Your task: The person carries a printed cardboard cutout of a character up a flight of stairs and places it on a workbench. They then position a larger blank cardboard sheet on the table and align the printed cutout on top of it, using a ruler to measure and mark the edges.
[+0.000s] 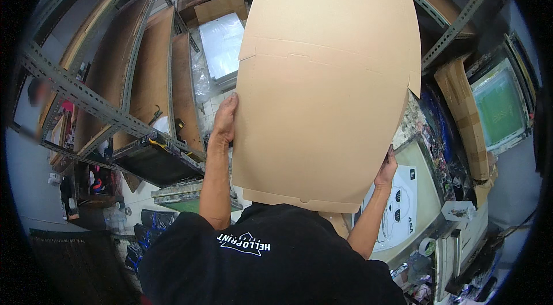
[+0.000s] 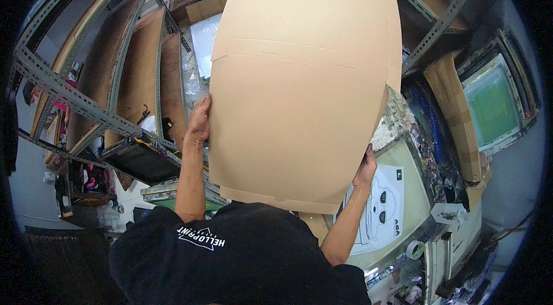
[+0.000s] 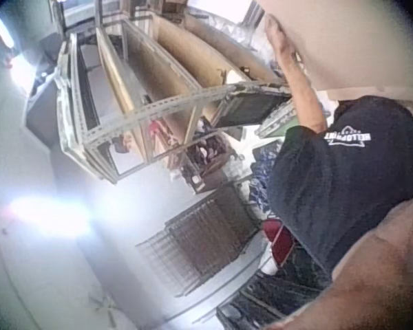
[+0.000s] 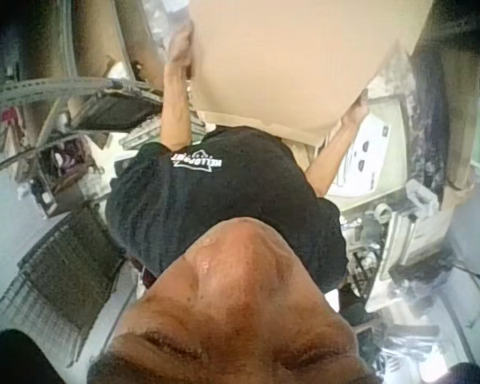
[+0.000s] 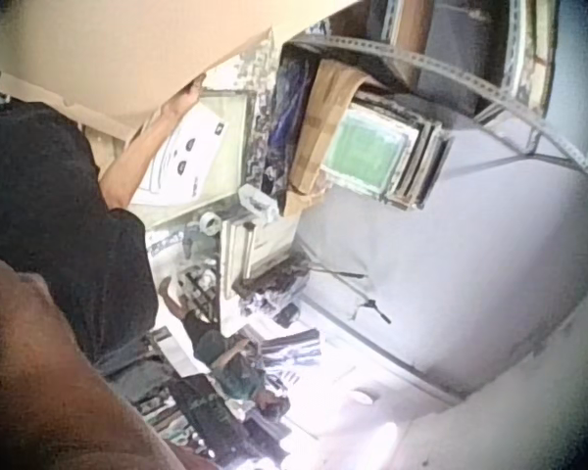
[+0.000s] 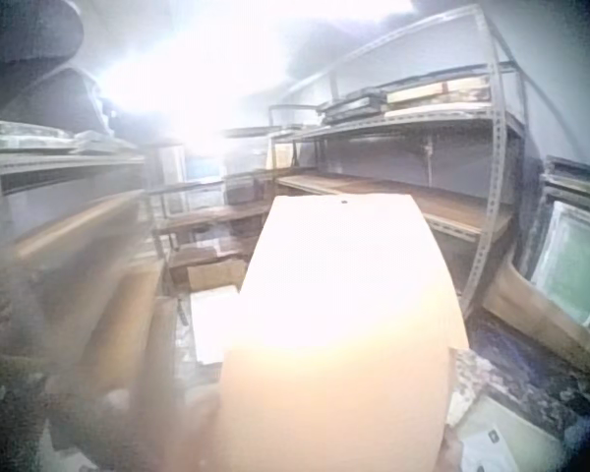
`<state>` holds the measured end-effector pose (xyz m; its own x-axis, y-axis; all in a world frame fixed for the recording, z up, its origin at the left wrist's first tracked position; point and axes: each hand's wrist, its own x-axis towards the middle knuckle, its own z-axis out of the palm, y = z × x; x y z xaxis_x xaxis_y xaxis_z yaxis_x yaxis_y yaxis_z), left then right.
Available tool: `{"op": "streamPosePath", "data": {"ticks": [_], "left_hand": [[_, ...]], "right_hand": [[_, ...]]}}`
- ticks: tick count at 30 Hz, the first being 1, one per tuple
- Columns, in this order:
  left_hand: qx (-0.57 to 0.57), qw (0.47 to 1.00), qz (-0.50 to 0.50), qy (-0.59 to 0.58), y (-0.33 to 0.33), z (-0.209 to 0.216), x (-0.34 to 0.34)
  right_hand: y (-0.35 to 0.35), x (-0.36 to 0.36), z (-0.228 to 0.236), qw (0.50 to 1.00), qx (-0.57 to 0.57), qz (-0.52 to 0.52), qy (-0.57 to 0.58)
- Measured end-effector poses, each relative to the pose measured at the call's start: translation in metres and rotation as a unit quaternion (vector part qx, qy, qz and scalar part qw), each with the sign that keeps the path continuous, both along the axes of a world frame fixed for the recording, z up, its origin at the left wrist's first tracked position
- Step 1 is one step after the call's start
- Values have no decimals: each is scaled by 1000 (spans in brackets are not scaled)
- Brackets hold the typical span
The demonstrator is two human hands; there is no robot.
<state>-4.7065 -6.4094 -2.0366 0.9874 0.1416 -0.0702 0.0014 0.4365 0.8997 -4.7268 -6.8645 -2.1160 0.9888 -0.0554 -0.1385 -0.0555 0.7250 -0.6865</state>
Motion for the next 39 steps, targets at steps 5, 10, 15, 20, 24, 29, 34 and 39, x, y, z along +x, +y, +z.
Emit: {"op": "streamPosePath", "data": {"ticks": [5, 10, 15, 20, 24, 29, 34, 39], "left_hand": [[-51, 998, -28, -6, 7, -40, 28], [-140, 987, -72, -33, -2, -52, 28], [-205, 971, -113, -36, -10, -57, 24], [-53, 992, -57, -101, -24, -42, 26], [118, 992, -29, -13, -30, -19, 44], [188, 981, 18, -39, -21, -11, 38], [165, 944, 97, -268, -25, 91, 4], [201, 938, 124, -254, -29, 108, 10]], "right_hand": [[1, 24, -15, 997, -24, 50, 61], [3, 26, -14, 997, 15, 79, 12], [-2, 32, -24, 992, 44, 114, 21], [-22, 49, -44, 958, 125, 222, -133], [5, 55, -7, 989, -80, 125, 30], [4, 54, 11, 989, -82, 118, 25], [-14, 24, 84, 980, -64, 25, -186], [-18, 41, 102, 974, -121, -4, -194]]}}
